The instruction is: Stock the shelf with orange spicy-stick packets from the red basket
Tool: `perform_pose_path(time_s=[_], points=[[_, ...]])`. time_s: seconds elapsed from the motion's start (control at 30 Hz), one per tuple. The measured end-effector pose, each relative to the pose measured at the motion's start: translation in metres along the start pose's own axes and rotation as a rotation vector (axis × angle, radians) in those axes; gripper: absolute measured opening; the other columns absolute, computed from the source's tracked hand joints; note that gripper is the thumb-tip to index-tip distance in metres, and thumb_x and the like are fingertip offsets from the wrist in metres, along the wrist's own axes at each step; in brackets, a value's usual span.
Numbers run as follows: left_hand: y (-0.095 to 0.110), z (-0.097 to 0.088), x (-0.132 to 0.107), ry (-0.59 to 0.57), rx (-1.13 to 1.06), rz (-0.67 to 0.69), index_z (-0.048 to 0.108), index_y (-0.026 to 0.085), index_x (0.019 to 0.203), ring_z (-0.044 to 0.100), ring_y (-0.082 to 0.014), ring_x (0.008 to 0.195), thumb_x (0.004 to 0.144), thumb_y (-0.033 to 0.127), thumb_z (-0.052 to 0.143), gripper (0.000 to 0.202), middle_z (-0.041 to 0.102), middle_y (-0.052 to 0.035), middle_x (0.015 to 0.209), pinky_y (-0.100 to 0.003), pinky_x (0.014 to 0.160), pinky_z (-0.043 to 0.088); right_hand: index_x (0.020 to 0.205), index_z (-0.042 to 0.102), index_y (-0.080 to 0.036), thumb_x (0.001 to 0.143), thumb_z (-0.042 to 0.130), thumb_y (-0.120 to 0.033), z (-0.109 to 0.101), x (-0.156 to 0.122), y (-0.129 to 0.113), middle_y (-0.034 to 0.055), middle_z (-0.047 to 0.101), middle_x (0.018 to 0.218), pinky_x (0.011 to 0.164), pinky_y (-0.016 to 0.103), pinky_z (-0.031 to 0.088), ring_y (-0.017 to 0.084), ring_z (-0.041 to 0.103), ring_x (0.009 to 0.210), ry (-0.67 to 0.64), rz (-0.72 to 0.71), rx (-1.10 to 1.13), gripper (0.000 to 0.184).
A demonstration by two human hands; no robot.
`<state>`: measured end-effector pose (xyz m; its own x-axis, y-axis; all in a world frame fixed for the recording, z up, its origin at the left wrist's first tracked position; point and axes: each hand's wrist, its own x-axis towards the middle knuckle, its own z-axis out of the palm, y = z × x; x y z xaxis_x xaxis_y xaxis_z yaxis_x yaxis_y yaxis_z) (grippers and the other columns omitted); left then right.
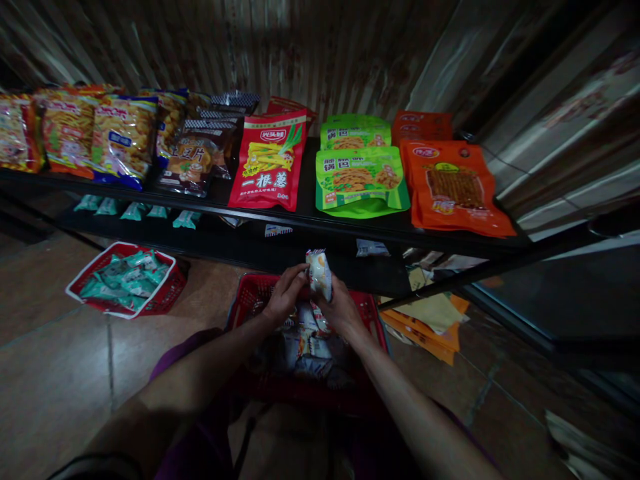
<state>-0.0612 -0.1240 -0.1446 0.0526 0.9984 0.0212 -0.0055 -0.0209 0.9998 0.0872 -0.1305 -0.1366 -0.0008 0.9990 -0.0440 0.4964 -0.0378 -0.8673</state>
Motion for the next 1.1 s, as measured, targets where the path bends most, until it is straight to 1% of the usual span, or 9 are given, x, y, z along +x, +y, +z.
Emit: perform_pose_path(time_s=[0.1, 0.17, 0.27, 0.37, 0.43, 0.6, 0.8, 0.97, 1.1], points=[[0.001, -0.002, 0.0, 0.003, -0.032, 0.048, 0.063, 0.021, 0.109, 0.054, -0.0219, 0.11, 0.084, 0.045, 0.05, 0.037, 0.062, -0.0072, 0.113, -0.035, 0.098, 0.039, 0.117, 0.054, -0.019, 0.067, 0.059, -0.03, -0.006, 0.0, -0.005, 0.0056, 0.068, 0.1, 0.077, 0.036, 0.049, 0.024, 0.062, 0.09, -0.008, 0.234, 0.359, 0.052], [0.002, -0.004, 0.004, 0.094, -0.074, 0.025, 0.064, 0.021, 0.105, 0.056, -0.0214, 0.106, 0.08, 0.044, 0.056, 0.034, 0.064, -0.0069, 0.11, -0.032, 0.093, 0.042, 0.12, 0.051, -0.021, 0.064, 0.062, -0.029, -0.011, -0.001, -0.01, 0.0037, 0.07, 0.096, 0.073, 0.033, 0.05, 0.022, 0.065, 0.084, -0.038, 0.371, 0.582, 0.057], [0.004, -0.007, 0.013, 0.251, -0.206, -0.115, 0.066, 0.02, 0.094, 0.059, -0.0206, 0.099, 0.072, 0.043, 0.066, 0.032, 0.065, -0.0066, 0.103, -0.029, 0.082, 0.046, 0.121, 0.049, -0.023, 0.062, 0.063, -0.028, -0.017, -0.003, -0.018, 0.0042, 0.069, 0.102, 0.072, 0.033, 0.052, 0.023, 0.066, 0.086, -0.112, 0.453, 0.741, 0.061], [0.005, -0.012, 0.024, 0.167, -0.475, -0.358, 0.065, 0.016, 0.085, 0.062, -0.0199, 0.084, 0.067, 0.047, 0.068, 0.036, 0.067, -0.0083, 0.09, -0.03, 0.072, 0.047, 0.121, 0.049, -0.024, 0.064, 0.061, -0.027, -0.02, -0.004, -0.021, 0.0047, 0.068, 0.109, 0.074, 0.033, 0.052, 0.023, 0.066, 0.091, -0.204, 0.441, 0.76, 0.058], [0.006, -0.014, 0.028, 0.08, -0.609, -0.448, 0.064, 0.015, 0.08, 0.061, -0.0182, 0.076, 0.064, 0.048, 0.069, 0.037, 0.067, -0.008, 0.082, -0.029, 0.069, 0.047, 0.121, 0.049, -0.025, 0.064, 0.062, -0.027, -0.019, -0.005, -0.02, 0.0038, 0.067, 0.111, 0.074, 0.033, 0.053, 0.023, 0.066, 0.093, -0.241, 0.433, 0.756, 0.058], [0.012, -0.016, 0.029, 0.013, -0.643, -0.416, 0.06, 0.015, 0.073, 0.058, -0.0134, 0.064, 0.058, 0.039, 0.077, 0.032, 0.064, -0.0028, 0.072, -0.025, 0.063, 0.045, 0.123, 0.05, -0.027, 0.062, 0.067, -0.022, -0.015, -0.005, -0.016, 0.0028, 0.066, 0.113, 0.074, 0.032, 0.053, 0.023, 0.066, 0.091, -0.246, 0.461, 0.828, 0.064], [0.017, -0.022, 0.029, 0.043, -0.619, -0.389, 0.06, 0.015, 0.072, 0.059, -0.0135, 0.065, 0.061, 0.036, 0.074, 0.027, 0.064, -0.0026, 0.072, -0.025, 0.065, 0.045, 0.111, 0.059, -0.026, 0.063, 0.072, -0.028, -0.014, -0.001, -0.008, 0.0034, 0.066, 0.112, 0.056, 0.023, 0.049, 0.018, 0.066, 0.083, -0.188, 0.51, 0.748, 0.049], [0.019, -0.025, 0.028, 0.081, -0.587, -0.336, 0.06, 0.016, 0.067, 0.058, -0.013, 0.063, 0.062, 0.031, 0.071, 0.019, 0.064, -0.0004, 0.068, -0.025, 0.065, 0.045, 0.1, 0.065, -0.025, 0.063, 0.074, -0.033, -0.008, -0.001, 0.002, 0.0043, 0.069, 0.106, 0.061, 0.023, 0.049, 0.018, 0.065, 0.088, -0.209, 0.504, 0.704, 0.039], [0.021, -0.024, 0.028, 0.1, -0.573, -0.334, 0.061, 0.016, 0.068, 0.058, -0.0138, 0.062, 0.061, 0.03, 0.071, 0.018, 0.064, -0.0008, 0.067, -0.027, 0.066, 0.045, 0.099, 0.066, -0.025, 0.059, 0.077, -0.031, -0.006, -0.001, 0.001, 0.0027, 0.071, 0.095, 0.055, 0.021, 0.046, 0.016, 0.064, 0.077, -0.175, 0.521, 0.71, 0.042]])
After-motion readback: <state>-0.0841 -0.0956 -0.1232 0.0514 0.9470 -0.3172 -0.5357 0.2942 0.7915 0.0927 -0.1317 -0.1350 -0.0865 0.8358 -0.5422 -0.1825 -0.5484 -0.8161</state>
